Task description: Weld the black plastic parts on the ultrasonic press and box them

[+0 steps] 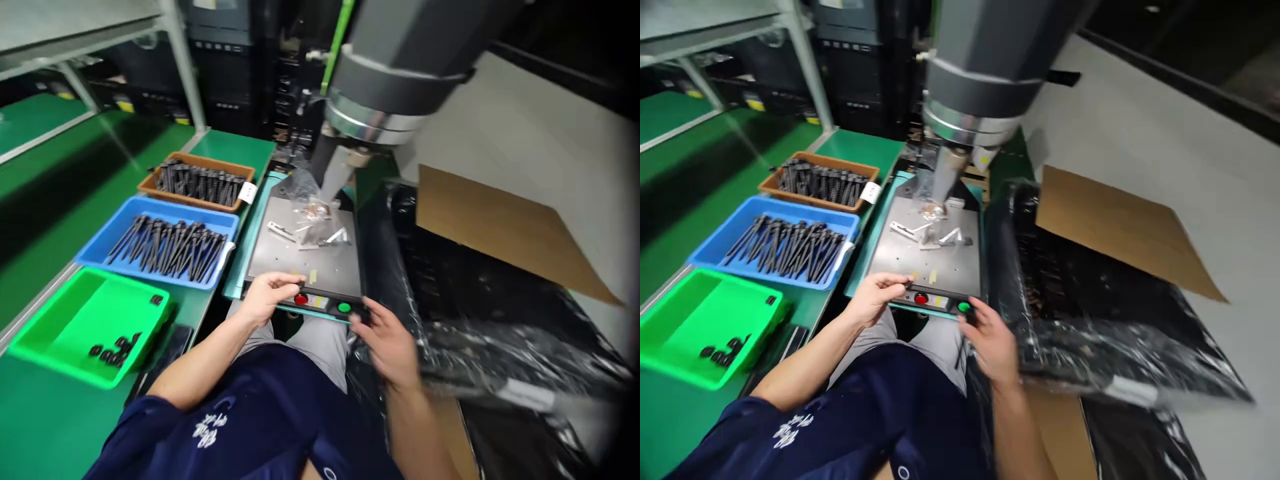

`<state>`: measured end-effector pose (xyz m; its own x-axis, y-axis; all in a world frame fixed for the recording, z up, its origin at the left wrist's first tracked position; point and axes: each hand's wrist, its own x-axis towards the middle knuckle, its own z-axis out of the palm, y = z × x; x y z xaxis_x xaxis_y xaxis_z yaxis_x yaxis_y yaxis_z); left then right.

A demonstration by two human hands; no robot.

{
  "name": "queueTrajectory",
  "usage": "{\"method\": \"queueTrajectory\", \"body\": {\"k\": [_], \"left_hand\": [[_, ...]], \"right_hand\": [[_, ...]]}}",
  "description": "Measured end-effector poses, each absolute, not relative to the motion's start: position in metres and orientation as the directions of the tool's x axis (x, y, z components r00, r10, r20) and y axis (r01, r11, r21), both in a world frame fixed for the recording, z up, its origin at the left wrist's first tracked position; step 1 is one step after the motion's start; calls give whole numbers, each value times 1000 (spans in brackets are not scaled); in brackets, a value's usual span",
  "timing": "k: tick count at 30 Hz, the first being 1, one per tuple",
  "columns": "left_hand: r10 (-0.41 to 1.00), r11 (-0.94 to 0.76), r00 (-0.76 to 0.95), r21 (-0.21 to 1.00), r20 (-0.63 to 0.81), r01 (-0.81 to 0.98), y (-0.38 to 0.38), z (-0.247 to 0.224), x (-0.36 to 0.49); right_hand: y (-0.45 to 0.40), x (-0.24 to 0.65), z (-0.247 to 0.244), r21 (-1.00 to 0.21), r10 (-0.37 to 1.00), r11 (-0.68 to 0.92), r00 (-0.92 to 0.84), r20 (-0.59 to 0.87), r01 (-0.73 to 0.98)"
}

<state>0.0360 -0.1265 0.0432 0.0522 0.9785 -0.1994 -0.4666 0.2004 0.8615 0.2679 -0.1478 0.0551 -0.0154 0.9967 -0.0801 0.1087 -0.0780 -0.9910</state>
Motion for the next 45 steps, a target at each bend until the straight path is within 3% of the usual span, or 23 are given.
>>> {"method": "queueTrajectory", "body": {"k": [3,6,14,20,27,35,45], "left_hand": [[991,135,39,885,-132,-446,-123,54,39],[992,129,53,885,-118,-448,-125,58,41],[997,77,22,916,-74,-394,-120,51,46],[999,6,37,954,6,-299,-113,51,46],[982,-41,171,973,81,-226,-108,52,38],[908,-331,304,939,289,97,-105,60,34],[937,-339,170,913,306,228,-96,38,46]], "right_hand": [[-141,238,48,-995,995,-82,-69,-77,-63],[-125,211,42,-991,990,-44,-135,-26,-127],[-121,205,39,-997,987,68,-141,72,-35],[-121,206,40,-991,990,134,-51,133,15],[-118,208,33,-935,973,-77,-230,6,-347],[-118,210,29,-928,985,-116,-163,-60,-355],[-102,208,22,-857,963,-170,-268,-38,-486]]}}
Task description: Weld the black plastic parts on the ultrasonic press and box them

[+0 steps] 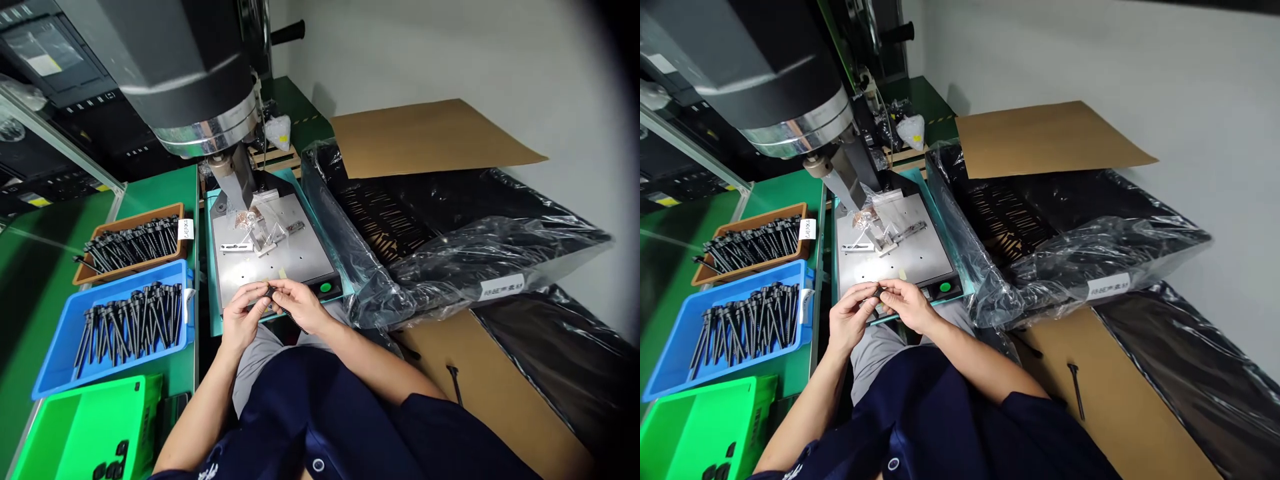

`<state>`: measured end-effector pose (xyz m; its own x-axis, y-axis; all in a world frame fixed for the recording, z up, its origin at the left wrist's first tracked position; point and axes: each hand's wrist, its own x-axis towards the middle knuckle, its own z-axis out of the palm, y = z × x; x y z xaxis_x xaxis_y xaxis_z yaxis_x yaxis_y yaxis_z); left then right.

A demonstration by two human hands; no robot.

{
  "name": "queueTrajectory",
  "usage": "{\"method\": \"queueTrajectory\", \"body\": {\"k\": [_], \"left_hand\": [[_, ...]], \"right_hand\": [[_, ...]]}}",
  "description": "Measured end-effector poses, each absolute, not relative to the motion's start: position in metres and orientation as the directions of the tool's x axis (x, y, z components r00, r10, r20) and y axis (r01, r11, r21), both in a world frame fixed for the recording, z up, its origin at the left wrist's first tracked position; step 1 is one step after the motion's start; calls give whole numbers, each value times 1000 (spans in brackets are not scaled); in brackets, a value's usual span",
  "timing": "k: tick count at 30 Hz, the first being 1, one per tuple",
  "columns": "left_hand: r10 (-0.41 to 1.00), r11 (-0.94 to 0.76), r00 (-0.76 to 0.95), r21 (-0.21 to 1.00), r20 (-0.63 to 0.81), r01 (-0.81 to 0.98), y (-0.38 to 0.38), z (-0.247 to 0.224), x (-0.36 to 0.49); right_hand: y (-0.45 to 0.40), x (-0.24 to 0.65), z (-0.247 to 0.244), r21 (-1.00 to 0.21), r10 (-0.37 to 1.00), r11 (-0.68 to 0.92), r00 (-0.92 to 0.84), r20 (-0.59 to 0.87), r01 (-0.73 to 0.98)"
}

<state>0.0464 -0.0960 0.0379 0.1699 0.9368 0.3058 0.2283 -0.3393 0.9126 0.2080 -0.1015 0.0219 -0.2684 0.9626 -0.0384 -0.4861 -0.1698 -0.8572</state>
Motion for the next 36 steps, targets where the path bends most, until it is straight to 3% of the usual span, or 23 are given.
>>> {"method": "queueTrajectory", "body": {"k": [4,9,12,16,22,29,32,36], "left_hand": [[961,-276,101,930,259,243,-84,33,45],[975,-84,-205,996,82,-1,-54,27,35],[989,40,-133,977,-69,-208,-33,27,33],[994,111,53,923,-98,-369,-10,34,37],[998,40,-27,910,-56,-412,15,51,45],[982,-7,-174,903,-75,-430,32,62,49],[971,-31,-226,891,-81,-453,30,59,46],[962,-41,-261,903,-80,-428,26,49,43]], "right_hand": [[-84,211,16,-851,950,-230,-299,-91,-473],[-47,210,1,-848,980,-201,-99,-175,-490],[-23,205,-4,-854,986,-162,-43,-162,-495],[2,195,0,-865,994,-111,-34,-108,-490],[26,186,10,-850,999,47,14,47,-524],[42,189,12,-896,986,168,64,155,-411],[40,192,6,-913,991,136,42,130,-385],[31,195,-7,-902,999,-46,-16,-44,-429]]}}
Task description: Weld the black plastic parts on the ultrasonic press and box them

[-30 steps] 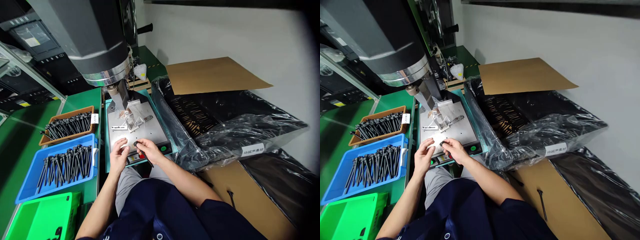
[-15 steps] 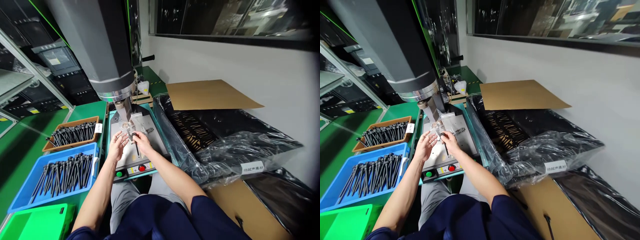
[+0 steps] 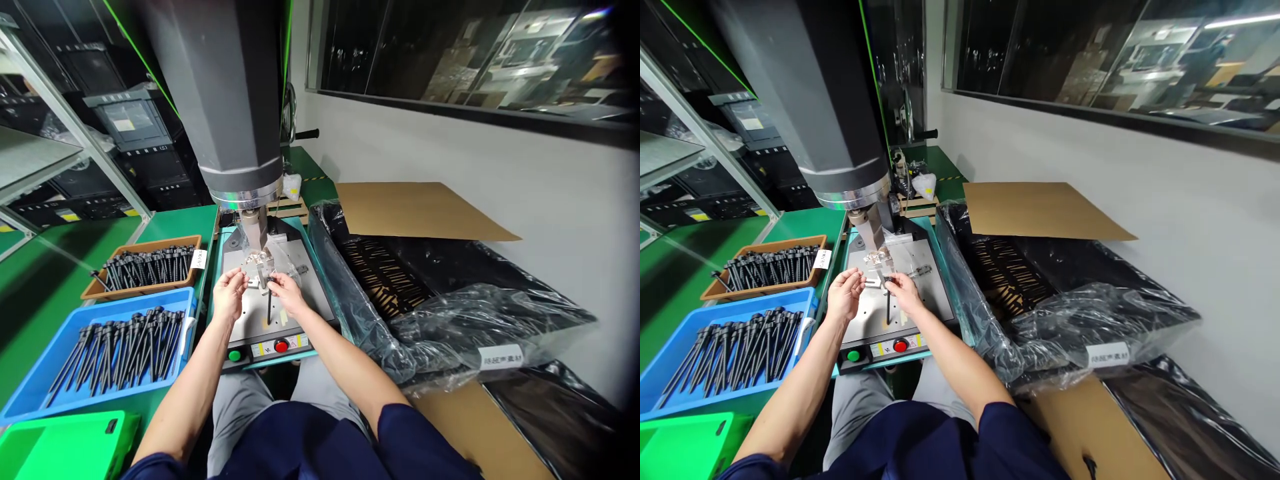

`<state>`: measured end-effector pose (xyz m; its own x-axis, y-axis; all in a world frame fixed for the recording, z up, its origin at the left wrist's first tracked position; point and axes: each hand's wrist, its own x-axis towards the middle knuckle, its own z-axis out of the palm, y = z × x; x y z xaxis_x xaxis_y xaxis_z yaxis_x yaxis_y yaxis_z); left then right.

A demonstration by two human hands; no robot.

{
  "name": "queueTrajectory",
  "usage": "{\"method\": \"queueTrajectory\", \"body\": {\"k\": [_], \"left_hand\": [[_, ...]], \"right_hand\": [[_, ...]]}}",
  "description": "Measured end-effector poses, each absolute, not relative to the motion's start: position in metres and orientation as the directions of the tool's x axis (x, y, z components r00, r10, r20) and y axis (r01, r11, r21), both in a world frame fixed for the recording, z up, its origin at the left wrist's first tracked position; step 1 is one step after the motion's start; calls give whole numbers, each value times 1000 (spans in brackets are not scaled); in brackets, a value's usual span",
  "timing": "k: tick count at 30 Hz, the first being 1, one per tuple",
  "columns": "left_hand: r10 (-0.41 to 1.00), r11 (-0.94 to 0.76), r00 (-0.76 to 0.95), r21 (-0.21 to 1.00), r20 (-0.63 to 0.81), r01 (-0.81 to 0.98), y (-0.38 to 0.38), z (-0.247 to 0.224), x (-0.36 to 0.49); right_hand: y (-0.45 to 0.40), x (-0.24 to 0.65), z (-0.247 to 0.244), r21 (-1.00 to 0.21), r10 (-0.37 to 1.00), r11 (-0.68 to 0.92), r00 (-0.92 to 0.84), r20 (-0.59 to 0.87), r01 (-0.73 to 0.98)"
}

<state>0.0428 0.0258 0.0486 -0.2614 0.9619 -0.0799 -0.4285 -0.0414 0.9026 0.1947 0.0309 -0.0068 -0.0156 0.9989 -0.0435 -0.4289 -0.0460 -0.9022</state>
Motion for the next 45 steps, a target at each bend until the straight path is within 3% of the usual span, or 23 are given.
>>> {"method": "queueTrajectory", "body": {"k": [5,9,12,18,23,30,39,42,45], "left_hand": [[948,-21,-308,947,-83,-320,22,35,47],[946,-159,-305,978,111,-135,16,29,53],[958,-227,-191,972,212,-61,11,30,58],[981,-193,-40,972,189,-137,23,42,71],[971,-223,-128,954,201,-200,42,50,68],[967,-212,-179,963,183,-163,41,56,55],[969,-213,-169,959,182,-188,50,56,48],[971,-207,-153,965,183,-164,51,55,45],[974,-198,-141,972,180,-128,51,54,44]], "right_hand": [[17,198,-21,-757,969,-219,-47,-242,-616],[14,202,-26,-724,950,-272,-59,-306,-634],[17,203,-25,-749,964,-241,-60,-260,-617],[29,198,-19,-904,999,-41,12,-50,-425],[42,197,-3,-968,985,161,89,147,-191],[59,199,21,-916,905,392,146,401,86],[90,184,39,-957,947,285,138,289,50],[95,186,41,-973,973,230,30,229,-20],[97,194,41,-965,965,263,-20,263,-21]]}}
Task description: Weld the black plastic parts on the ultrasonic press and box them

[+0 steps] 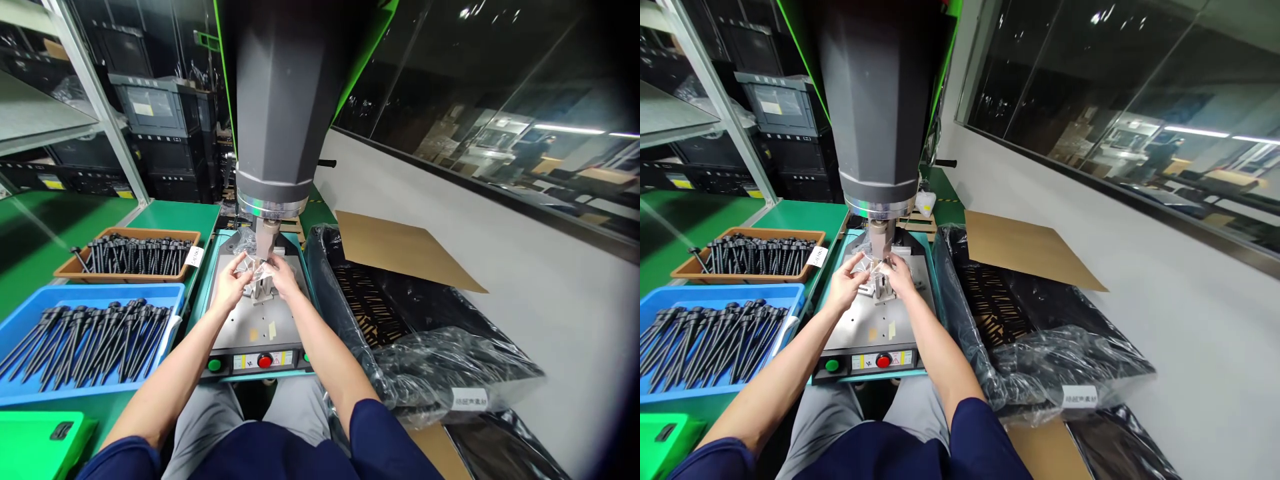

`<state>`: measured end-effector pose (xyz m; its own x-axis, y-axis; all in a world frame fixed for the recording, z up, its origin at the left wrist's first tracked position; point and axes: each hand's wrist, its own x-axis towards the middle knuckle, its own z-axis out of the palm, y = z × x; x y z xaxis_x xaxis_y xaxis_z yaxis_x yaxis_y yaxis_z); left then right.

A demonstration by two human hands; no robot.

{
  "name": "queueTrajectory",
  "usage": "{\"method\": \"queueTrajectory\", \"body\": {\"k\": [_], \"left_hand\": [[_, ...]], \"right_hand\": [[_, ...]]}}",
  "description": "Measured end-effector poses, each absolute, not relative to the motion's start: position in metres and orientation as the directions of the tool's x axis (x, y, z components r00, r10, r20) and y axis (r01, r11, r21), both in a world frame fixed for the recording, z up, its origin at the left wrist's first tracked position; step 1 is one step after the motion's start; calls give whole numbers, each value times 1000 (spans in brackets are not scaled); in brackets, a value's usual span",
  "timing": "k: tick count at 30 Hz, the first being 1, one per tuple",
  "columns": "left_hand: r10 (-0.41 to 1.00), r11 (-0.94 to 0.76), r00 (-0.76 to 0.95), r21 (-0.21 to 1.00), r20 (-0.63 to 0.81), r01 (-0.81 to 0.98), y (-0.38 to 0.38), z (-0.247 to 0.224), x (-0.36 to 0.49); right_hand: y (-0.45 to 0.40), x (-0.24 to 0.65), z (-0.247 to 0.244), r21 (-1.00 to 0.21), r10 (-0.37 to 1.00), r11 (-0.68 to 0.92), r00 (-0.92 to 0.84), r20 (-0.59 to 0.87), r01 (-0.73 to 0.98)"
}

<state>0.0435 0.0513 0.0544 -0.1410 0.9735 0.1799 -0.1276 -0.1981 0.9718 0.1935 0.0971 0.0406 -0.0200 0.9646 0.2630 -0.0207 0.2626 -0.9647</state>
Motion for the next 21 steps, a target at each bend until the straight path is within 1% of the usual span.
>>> {"method": "queueTrajectory", "body": {"k": [4,6,8,12,14,16,18,21], "left_hand": [[974,-196,-136,975,182,-101,52,51,43],[975,-193,-129,976,179,-104,53,49,43],[977,-186,-123,977,173,-106,53,46,43],[979,-174,-128,979,160,-109,53,43,43],[980,-167,-131,980,152,-113,52,43,42],[982,-156,-129,981,141,-113,52,42,42],[983,-143,-128,985,130,-100,52,40,42],[984,-132,-131,989,122,-67,55,36,41]], "right_hand": [[101,199,39,-909,918,396,-41,394,133],[103,198,37,-900,915,402,-55,399,167],[104,195,34,-918,931,364,-30,364,155],[99,191,26,-951,952,304,8,305,49],[92,193,19,-971,973,232,5,232,-60],[84,196,10,-977,992,122,-2,124,-175],[75,203,-1,-965,998,33,-40,45,-260],[61,214,-14,-943,992,-21,-125,22,-332]]}}
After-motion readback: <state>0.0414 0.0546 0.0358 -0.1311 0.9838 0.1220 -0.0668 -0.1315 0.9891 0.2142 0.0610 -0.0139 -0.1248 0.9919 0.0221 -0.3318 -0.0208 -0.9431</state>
